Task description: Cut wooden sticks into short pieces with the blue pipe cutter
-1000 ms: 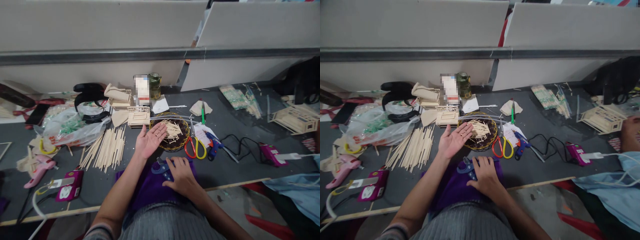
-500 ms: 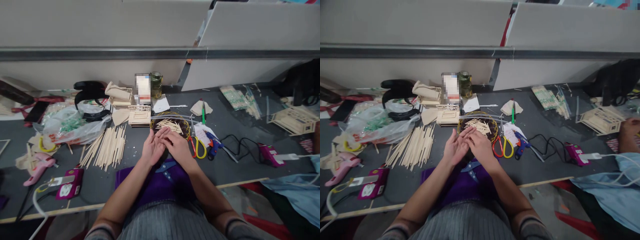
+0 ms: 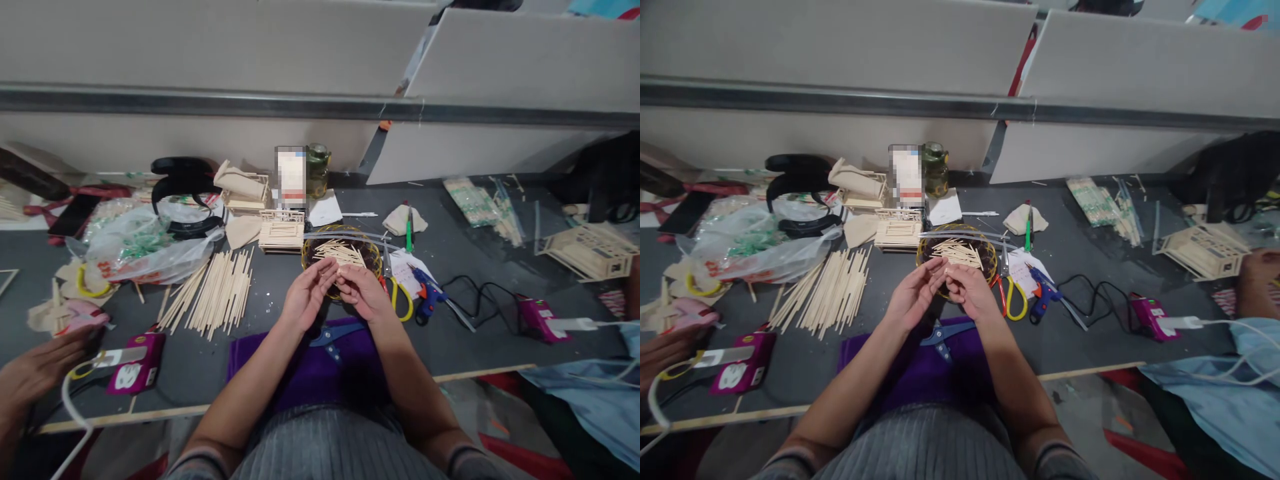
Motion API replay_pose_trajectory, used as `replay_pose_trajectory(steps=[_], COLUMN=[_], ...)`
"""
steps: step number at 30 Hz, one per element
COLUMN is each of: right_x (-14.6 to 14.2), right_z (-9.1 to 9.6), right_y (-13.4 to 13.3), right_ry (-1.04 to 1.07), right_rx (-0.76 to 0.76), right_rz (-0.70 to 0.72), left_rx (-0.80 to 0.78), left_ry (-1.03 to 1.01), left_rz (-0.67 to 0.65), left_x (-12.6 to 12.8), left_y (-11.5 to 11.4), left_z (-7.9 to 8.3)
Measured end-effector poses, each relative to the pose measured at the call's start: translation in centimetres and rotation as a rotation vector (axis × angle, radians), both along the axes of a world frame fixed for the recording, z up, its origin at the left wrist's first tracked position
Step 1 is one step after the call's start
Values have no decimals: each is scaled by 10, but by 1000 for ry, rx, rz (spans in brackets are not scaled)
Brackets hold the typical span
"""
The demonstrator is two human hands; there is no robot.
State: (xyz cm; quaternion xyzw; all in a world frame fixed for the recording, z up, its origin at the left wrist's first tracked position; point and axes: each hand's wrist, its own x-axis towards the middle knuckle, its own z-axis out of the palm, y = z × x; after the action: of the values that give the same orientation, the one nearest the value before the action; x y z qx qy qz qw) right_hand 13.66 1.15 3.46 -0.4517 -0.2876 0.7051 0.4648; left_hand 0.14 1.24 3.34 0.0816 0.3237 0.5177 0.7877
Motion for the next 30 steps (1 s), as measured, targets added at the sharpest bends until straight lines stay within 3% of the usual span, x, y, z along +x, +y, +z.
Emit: replay_pose_trajectory(steps=[5,13,20,26,30], right_x=[-2,-9,-7,-10,-9], right_z=[0,-3,-2,8,7], right_y=[1,-2,-9,-17,-16], right_ry=[132,110,-110,-617,-614], right_rx=[-80,-59,144,499,481], right_rz=[39,15,-271,-294,-235], left_rx=[87,107,50,96,131], left_ry=[180,209,101,127,159], left_rz=[15,-2,-42,-59,-73], left_x=[4,8,6,7,6], left_y=[1,0,3,2,1], left_z=[-6,-4,-4,-5,-6])
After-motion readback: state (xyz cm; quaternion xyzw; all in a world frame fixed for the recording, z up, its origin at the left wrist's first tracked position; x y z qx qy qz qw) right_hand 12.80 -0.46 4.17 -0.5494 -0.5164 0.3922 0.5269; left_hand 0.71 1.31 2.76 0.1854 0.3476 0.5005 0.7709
